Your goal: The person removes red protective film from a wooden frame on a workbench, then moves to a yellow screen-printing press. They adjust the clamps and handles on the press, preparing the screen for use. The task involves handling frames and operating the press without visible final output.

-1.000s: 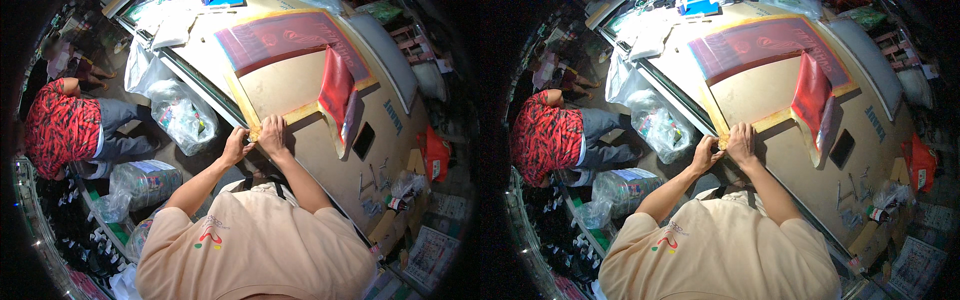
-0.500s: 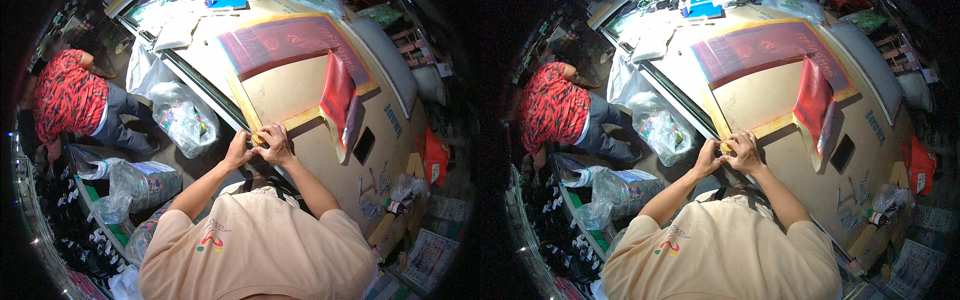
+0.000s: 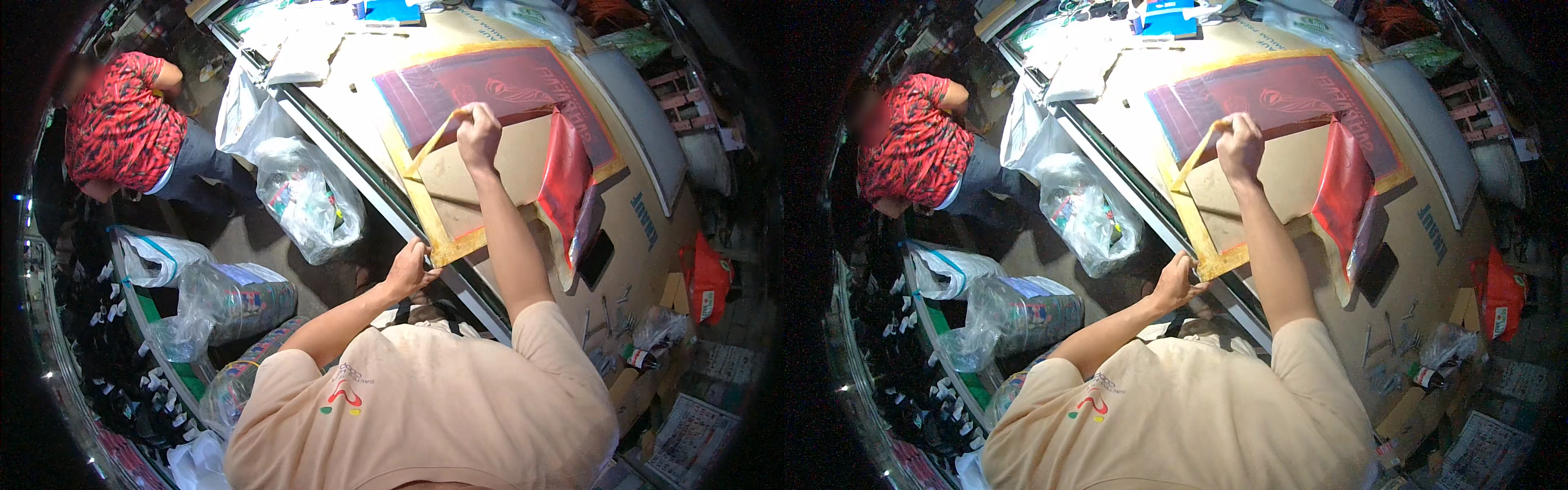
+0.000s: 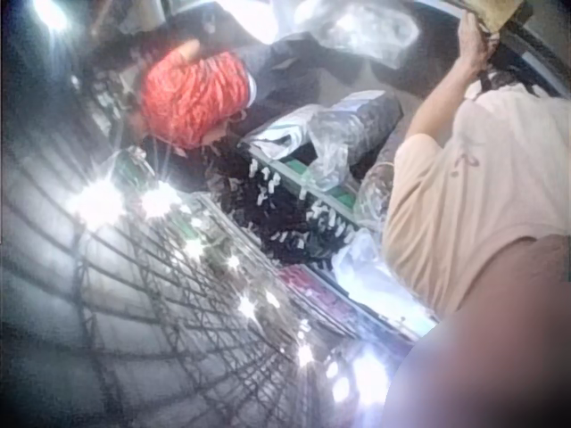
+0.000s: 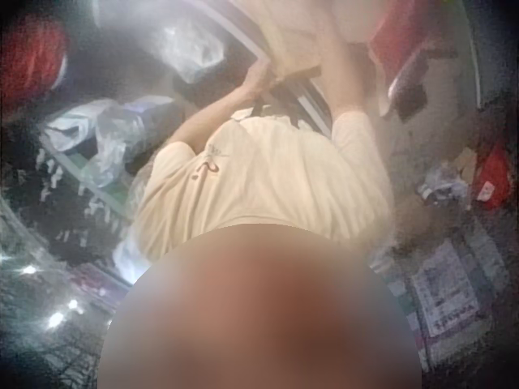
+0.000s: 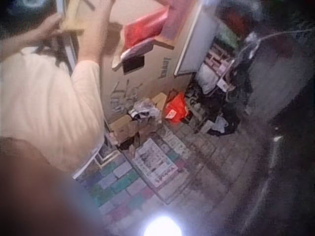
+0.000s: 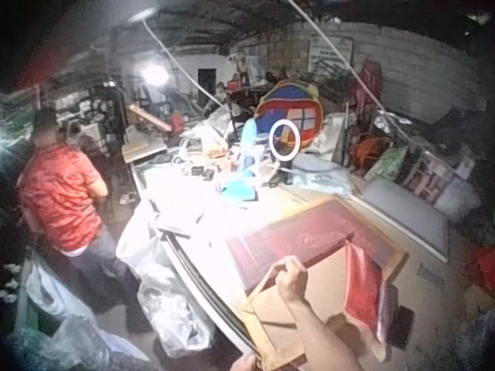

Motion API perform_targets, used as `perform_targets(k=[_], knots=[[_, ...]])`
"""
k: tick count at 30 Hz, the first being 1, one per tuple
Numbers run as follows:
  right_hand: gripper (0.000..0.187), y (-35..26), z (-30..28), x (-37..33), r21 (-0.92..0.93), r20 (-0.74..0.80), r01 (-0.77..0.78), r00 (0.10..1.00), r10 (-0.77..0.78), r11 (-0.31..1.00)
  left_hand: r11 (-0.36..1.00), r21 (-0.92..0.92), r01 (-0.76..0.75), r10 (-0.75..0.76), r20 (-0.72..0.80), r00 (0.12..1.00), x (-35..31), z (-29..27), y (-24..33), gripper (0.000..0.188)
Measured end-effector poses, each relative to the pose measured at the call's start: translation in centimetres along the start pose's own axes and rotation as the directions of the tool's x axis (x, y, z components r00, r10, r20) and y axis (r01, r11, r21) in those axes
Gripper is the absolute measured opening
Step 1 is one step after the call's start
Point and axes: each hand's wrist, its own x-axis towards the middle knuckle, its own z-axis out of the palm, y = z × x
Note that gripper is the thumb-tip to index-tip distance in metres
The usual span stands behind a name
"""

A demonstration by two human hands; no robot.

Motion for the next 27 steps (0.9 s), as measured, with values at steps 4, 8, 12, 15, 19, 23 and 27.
perform_targets(k=[4, 8, 12, 15, 19, 23, 27], knots=[[0.005, -0.6, 1.9, 0.5, -0.039, 0.042, -0.034, 0.998, 0.036, 0.999, 0.997, -0.002, -0.074, 0.074, 0.109, 0.991, 0.7, -2.2, -0.3, 0.047], [0.006, -0.6, 0.5, -1.0, 0.096, 0.16, -0.424, 0.9, 0.406, 0.901, 1.0, -0.023, -0.003, 0.0, -0.14, 0.99, 4.3, -6.1, -1.5, 0.044], [0.013, 0.3, -0.8, -1.2, 0.439, 0.329, -0.731, 0.672, 0.664, 0.522, 0.952, 0.288, -0.102, 0.2, -0.334, 0.921, 11.0, -8.3, -3.6, 0.054], [0.017, 0.4, -0.7, -3.1, 0.578, 0.335, -0.707, 0.661, 0.671, 0.408, 0.893, 0.435, -0.112, 0.217, -0.2, 0.955, 13.7, -8.6, -4.5, 0.024], [0.048, -1.2, 0.8, -9.3, 0.15, 0.191, -0.637, 0.769, 0.61, 0.756, 0.91, 0.412, -0.058, 0.115, -0.115, 0.987, 15.1, -9.1, -5.0, 0.017], [0.046, -4.5, 2.6, -14.9, -0.243, 0.286, -0.345, 0.867, 0.407, 0.906, 0.919, 0.379, -0.107, 0.165, -0.123, 0.979, 15.2, -9.2, -5.6, 0.018], [0.04, -6.1, 2.3, -15.8, -0.411, 0.337, -0.16, 0.888, 0.313, 0.897, 0.861, 0.483, -0.157, 0.188, -0.016, 0.982, 17.5, -10.6, -8.0, 0.01]])
